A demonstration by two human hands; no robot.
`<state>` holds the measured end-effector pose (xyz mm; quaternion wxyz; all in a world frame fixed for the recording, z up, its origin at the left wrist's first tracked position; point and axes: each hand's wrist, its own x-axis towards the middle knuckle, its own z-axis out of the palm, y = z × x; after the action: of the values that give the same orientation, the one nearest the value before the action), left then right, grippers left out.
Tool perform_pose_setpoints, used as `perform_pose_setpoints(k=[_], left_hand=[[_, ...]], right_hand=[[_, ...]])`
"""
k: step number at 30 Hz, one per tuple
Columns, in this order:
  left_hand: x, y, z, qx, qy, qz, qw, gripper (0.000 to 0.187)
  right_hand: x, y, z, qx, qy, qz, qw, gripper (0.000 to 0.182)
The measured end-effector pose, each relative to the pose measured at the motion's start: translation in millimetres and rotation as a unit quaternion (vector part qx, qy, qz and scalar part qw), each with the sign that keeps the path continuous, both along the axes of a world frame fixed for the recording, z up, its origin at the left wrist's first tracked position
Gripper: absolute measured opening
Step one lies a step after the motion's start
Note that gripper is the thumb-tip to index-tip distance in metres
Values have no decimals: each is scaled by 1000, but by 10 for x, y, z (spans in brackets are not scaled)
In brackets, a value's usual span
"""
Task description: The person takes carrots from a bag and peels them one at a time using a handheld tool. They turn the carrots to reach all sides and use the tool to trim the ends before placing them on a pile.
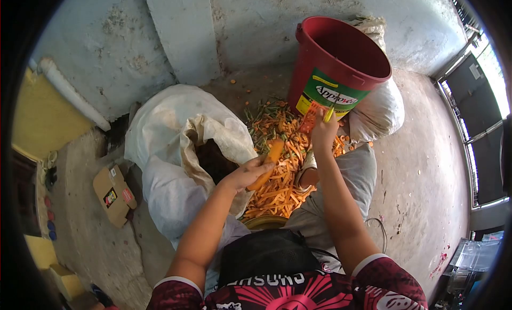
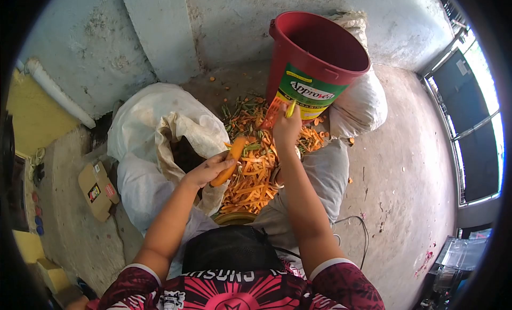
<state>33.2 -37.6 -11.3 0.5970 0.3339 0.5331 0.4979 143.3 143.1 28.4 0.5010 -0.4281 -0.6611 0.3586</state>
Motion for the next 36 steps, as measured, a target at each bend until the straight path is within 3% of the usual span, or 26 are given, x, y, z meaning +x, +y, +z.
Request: perform_pose_setpoints(k=[3, 6, 9, 14, 24, 33, 36], left_hand=[[-48, 31, 66, 25, 104, -9, 994, 48], [-74, 39, 32, 66, 193, 9, 979, 41], [-72, 30, 168, 45, 326, 56, 943, 33], [-58, 31, 201, 38, 385, 99, 917, 28], [7, 49, 206, 63, 439, 92, 891, 23], [-83, 23, 314, 60, 460, -10, 886, 30], [-57, 19, 264, 64, 582, 41, 810, 30]], right_hand=[[39, -233, 70, -3, -75, 101, 992, 16], [184, -398, 172, -9, -287, 224, 931, 19], [323, -576, 250, -89, -316, 324, 887, 24], [360, -636, -16, -50, -360, 354, 862, 23], [352, -626, -170, -51, -325, 339, 881, 21], [279, -601, -270, -77, -333, 348, 873, 25], [266, -583, -400, -87, -330, 345, 874, 24]])
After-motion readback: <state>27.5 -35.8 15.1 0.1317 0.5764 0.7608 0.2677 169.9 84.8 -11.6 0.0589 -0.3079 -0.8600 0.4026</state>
